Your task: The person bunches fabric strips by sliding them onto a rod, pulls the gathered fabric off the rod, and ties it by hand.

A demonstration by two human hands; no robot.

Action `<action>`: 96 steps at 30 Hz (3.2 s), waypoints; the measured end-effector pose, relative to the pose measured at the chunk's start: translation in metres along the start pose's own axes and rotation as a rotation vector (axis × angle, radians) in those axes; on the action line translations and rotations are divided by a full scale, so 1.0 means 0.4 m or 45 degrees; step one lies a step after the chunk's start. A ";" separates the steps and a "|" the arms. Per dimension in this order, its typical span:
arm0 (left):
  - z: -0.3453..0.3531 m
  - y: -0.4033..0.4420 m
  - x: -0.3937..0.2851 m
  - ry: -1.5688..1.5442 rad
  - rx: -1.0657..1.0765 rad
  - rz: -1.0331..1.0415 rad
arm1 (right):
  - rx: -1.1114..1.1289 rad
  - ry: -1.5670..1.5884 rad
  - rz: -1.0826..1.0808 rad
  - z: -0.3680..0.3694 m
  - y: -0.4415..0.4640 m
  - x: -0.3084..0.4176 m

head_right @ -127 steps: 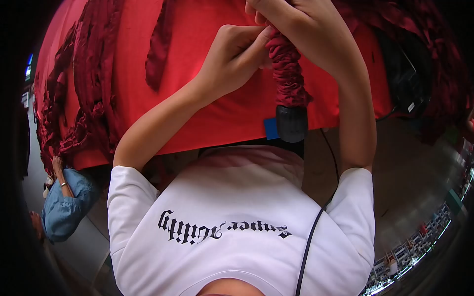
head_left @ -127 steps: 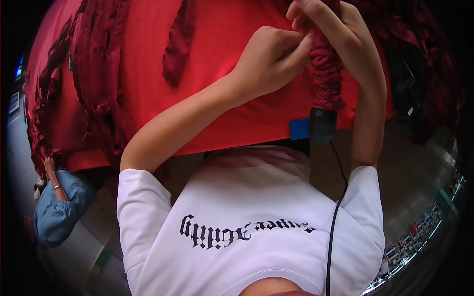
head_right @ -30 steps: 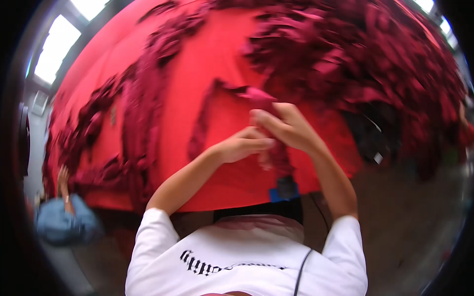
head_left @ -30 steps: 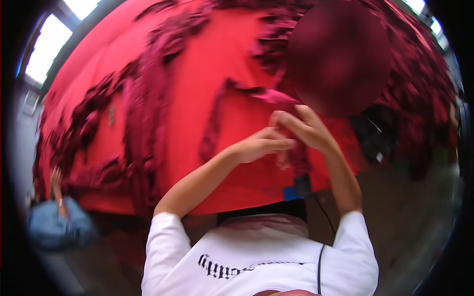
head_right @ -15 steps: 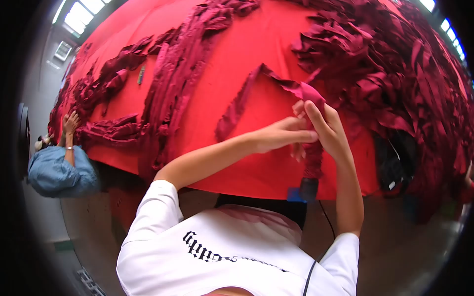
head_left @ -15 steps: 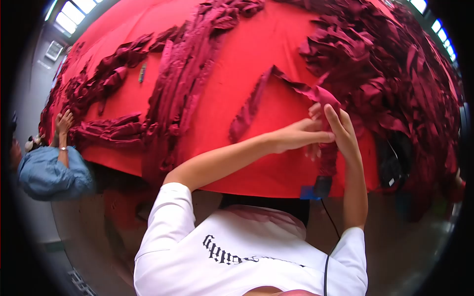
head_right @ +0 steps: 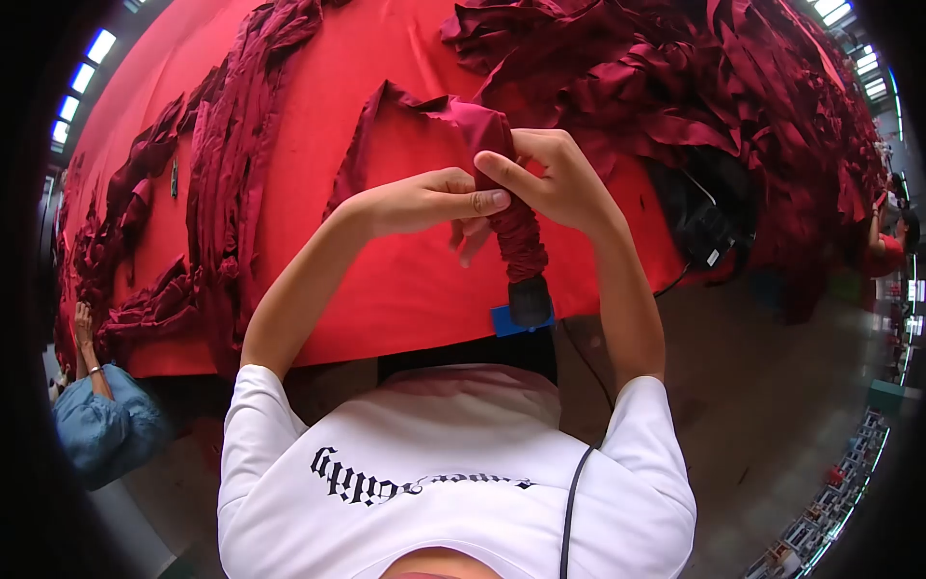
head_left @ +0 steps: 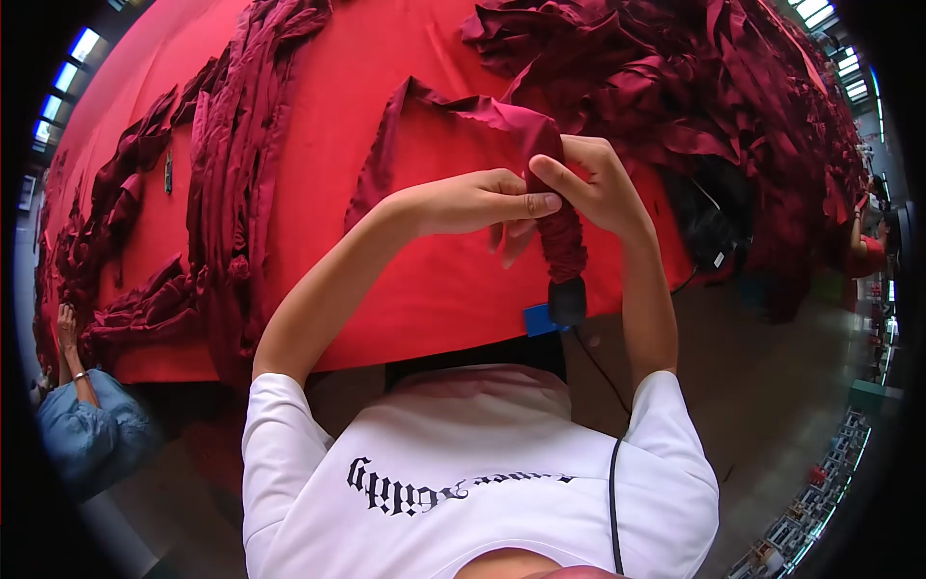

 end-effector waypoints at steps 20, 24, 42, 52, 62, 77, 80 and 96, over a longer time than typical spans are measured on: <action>-0.092 -0.017 -0.042 -0.155 -0.553 0.261 | -0.101 0.444 0.683 0.077 -0.138 0.000; -0.056 -0.029 -0.047 -0.113 -0.245 0.179 | -0.208 0.506 0.663 0.091 -0.177 0.010; -0.081 -0.026 -0.050 -0.054 -0.471 0.162 | -0.418 0.720 0.616 0.110 -0.226 -0.017; -0.038 -0.006 -0.063 -0.478 -0.668 0.408 | -0.473 0.786 0.546 0.108 -0.233 -0.032; -0.162 0.053 -0.136 -0.736 -1.019 0.399 | -0.447 0.805 0.473 0.113 -0.224 -0.016; -0.125 0.022 -0.143 0.163 -0.309 0.208 | -0.457 0.881 0.523 0.108 -0.229 -0.028; -0.137 0.020 -0.105 0.156 -0.278 0.004 | -0.482 0.813 0.555 0.099 -0.232 -0.015; -0.079 0.026 -0.067 0.082 0.102 -0.056 | -0.409 0.559 0.464 0.028 -0.130 -0.003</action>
Point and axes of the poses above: each hand's wrist, its own y-axis towards the middle knuckle, its own z-axis out of the palm, x = y × z, the point moved 8 cm from there along y, towards the middle knuckle, and after that the axes turned 8 degrees about z, right-handed, at the moved point
